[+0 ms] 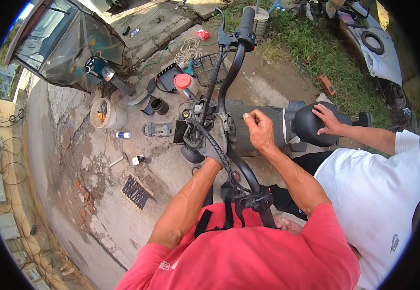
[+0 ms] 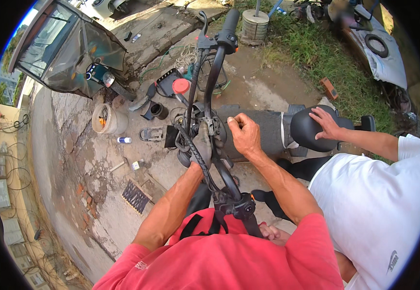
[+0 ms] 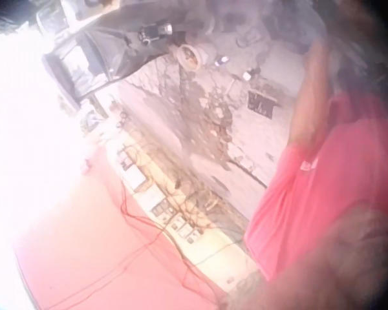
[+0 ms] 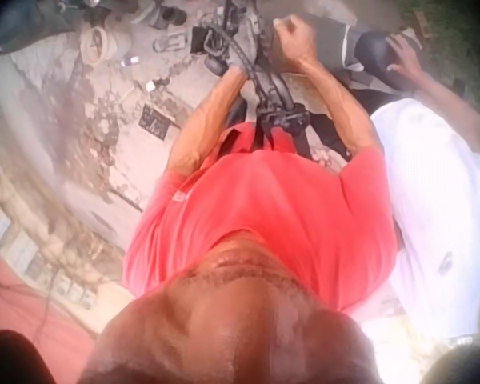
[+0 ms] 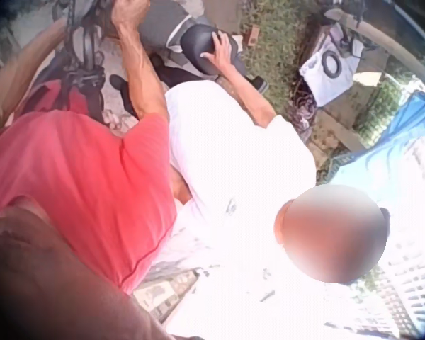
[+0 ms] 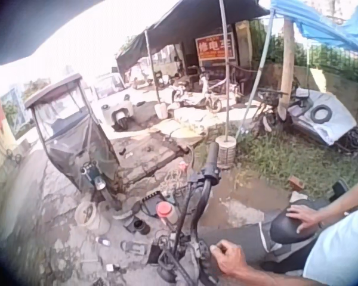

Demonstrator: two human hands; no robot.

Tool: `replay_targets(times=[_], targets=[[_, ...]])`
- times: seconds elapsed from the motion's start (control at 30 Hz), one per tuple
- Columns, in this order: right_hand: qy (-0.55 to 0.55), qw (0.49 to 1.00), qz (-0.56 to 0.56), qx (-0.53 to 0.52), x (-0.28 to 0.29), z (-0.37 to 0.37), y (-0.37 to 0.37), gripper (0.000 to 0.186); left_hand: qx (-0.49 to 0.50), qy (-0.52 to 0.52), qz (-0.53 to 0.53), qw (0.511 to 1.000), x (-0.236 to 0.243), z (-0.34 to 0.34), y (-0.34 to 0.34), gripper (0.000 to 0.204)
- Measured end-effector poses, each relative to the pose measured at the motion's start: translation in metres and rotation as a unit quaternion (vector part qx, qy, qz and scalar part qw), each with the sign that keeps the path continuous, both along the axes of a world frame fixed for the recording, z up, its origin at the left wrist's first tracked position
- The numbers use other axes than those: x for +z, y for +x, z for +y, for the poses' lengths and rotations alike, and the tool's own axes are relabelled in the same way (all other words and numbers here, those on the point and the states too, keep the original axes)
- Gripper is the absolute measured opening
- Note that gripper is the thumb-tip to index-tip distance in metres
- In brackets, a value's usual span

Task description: The person in a red shirt works on the handlebar area of an electric scooter, manipulating wires and components while another person in a white shirt holds the scooter steady. The person in red uses their hands to adjust and connect parts near the handlebars throughout the clip.

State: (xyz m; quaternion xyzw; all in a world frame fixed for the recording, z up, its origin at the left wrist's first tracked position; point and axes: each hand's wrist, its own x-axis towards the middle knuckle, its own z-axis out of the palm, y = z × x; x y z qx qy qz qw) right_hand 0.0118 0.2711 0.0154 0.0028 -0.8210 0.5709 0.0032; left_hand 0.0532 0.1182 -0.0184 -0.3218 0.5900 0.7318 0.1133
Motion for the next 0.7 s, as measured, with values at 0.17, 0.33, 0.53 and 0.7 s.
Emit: replay_targets(times=[0.17,0.33,0.53,0.7], targets=[[0.029,0.991,-0.02,0.133,-0.008,0.015,-0.03,0.031,0.021,0.008,0.005,1.0,0.002,0.002,-0.001,0.069],[0.102,0.962,0.013,0.252,-0.003,0.014,-0.047,0.03,0.017,0.012,-0.003,1.0,0.006,0.001,0.0,0.069],[0.141,0.931,0.053,0.332,0.003,0.02,-0.058,0.027,0.023,0.029,0.005,0.999,0.005,0.001,0.002,0.071],[0.232,0.859,0.187,0.416,0.009,0.024,-0.072,0.019,0.004,-0.014,0.012,1.0,0.001,0.001,0.0,0.07]])
